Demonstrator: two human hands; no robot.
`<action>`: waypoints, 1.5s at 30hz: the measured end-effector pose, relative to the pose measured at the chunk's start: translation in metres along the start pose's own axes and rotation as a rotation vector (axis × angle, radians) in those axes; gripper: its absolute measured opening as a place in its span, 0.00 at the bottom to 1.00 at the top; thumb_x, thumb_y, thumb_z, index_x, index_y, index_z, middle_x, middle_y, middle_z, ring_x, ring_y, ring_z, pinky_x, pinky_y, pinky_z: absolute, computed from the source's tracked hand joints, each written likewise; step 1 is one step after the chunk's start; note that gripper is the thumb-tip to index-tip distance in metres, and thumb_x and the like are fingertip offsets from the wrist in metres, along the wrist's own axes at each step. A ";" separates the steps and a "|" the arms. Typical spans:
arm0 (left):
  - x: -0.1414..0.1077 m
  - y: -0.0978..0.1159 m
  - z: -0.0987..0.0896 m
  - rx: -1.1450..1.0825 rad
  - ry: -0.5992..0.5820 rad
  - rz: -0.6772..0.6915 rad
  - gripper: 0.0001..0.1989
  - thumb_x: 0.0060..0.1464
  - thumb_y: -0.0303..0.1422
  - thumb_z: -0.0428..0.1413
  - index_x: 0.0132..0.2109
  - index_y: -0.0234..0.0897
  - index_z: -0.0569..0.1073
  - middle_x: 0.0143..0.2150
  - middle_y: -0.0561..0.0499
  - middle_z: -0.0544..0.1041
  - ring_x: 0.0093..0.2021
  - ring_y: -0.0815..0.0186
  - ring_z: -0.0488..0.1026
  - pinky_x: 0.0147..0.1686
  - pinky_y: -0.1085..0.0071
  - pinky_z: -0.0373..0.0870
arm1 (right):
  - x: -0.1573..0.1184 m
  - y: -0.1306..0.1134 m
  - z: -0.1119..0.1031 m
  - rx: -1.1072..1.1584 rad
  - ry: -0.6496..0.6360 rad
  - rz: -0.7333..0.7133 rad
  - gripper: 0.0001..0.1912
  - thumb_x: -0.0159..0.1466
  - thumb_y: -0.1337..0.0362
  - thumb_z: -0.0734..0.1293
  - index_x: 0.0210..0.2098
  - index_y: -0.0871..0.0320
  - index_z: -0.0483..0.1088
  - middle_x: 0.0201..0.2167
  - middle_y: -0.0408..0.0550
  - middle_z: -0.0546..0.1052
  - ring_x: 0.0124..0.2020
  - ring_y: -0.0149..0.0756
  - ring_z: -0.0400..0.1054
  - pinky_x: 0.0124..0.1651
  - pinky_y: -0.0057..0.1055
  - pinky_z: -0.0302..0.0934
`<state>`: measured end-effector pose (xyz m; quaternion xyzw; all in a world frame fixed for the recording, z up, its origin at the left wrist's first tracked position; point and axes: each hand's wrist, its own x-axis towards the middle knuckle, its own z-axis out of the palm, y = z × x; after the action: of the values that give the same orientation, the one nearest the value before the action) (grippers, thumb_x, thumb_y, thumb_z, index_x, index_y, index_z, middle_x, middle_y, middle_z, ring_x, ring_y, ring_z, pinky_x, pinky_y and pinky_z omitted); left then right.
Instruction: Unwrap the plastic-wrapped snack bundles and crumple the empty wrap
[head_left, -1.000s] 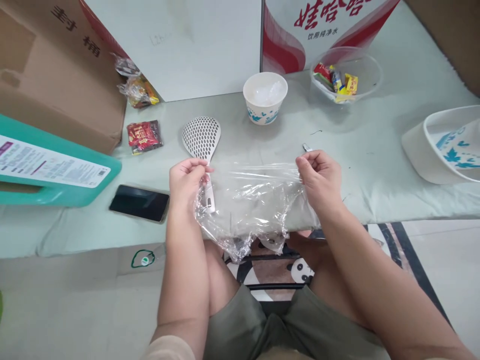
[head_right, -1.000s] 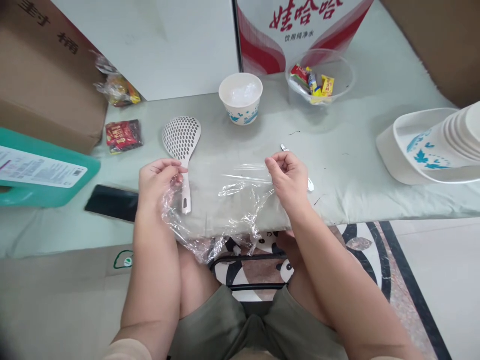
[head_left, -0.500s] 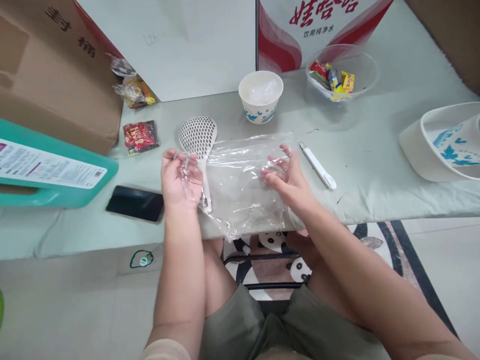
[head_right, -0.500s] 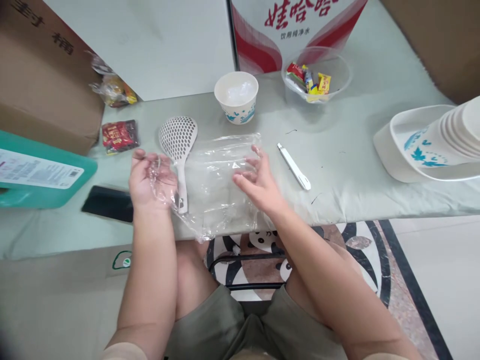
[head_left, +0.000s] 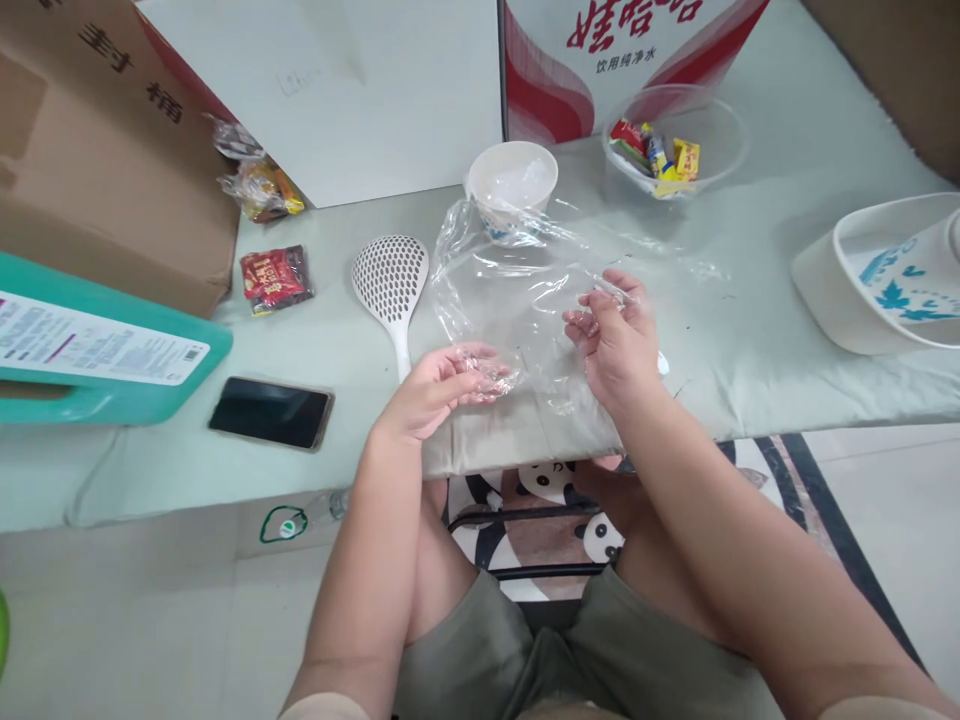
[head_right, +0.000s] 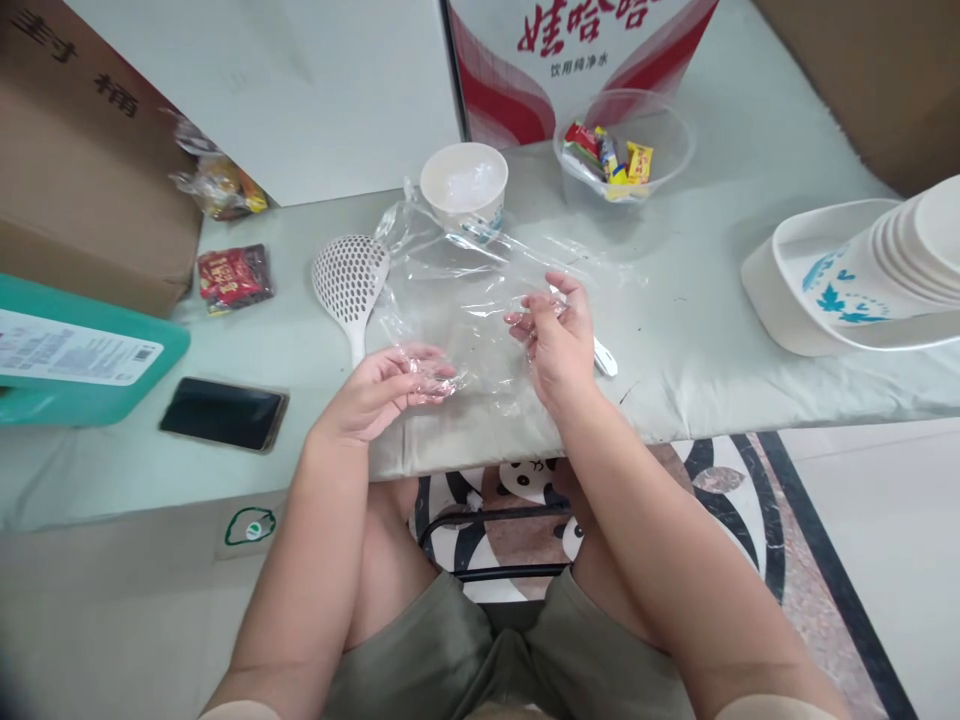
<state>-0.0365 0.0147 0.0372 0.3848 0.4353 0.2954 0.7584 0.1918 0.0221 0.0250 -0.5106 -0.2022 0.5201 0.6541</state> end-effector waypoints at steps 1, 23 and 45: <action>0.002 -0.001 0.001 0.005 0.020 0.011 0.28 0.45 0.40 0.73 0.51 0.33 0.78 0.49 0.37 0.84 0.42 0.58 0.84 0.40 0.67 0.81 | 0.000 0.001 -0.001 -0.012 -0.007 -0.016 0.22 0.59 0.60 0.71 0.50 0.48 0.59 0.32 0.33 0.71 0.27 0.24 0.73 0.35 0.26 0.67; 0.025 -0.012 0.022 -0.161 0.738 0.426 0.11 0.63 0.38 0.57 0.44 0.33 0.75 0.30 0.45 0.83 0.28 0.64 0.82 0.26 0.75 0.75 | 0.014 0.021 -0.016 -0.181 0.178 -0.292 0.09 0.68 0.59 0.64 0.46 0.47 0.61 0.36 0.39 0.68 0.19 0.22 0.58 0.21 0.26 0.54; 0.025 0.010 0.031 -0.651 0.758 0.415 0.13 0.74 0.45 0.45 0.45 0.44 0.67 0.20 0.62 0.63 0.14 0.77 0.58 0.15 0.81 0.50 | -0.027 0.023 -0.025 -0.747 0.042 -0.956 0.27 0.66 0.50 0.66 0.60 0.45 0.55 0.54 0.52 0.62 0.52 0.45 0.67 0.52 0.49 0.66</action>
<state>0.0013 0.0294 0.0446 0.0743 0.4792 0.6767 0.5540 0.1908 -0.0144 0.0021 -0.5683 -0.5652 0.0524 0.5957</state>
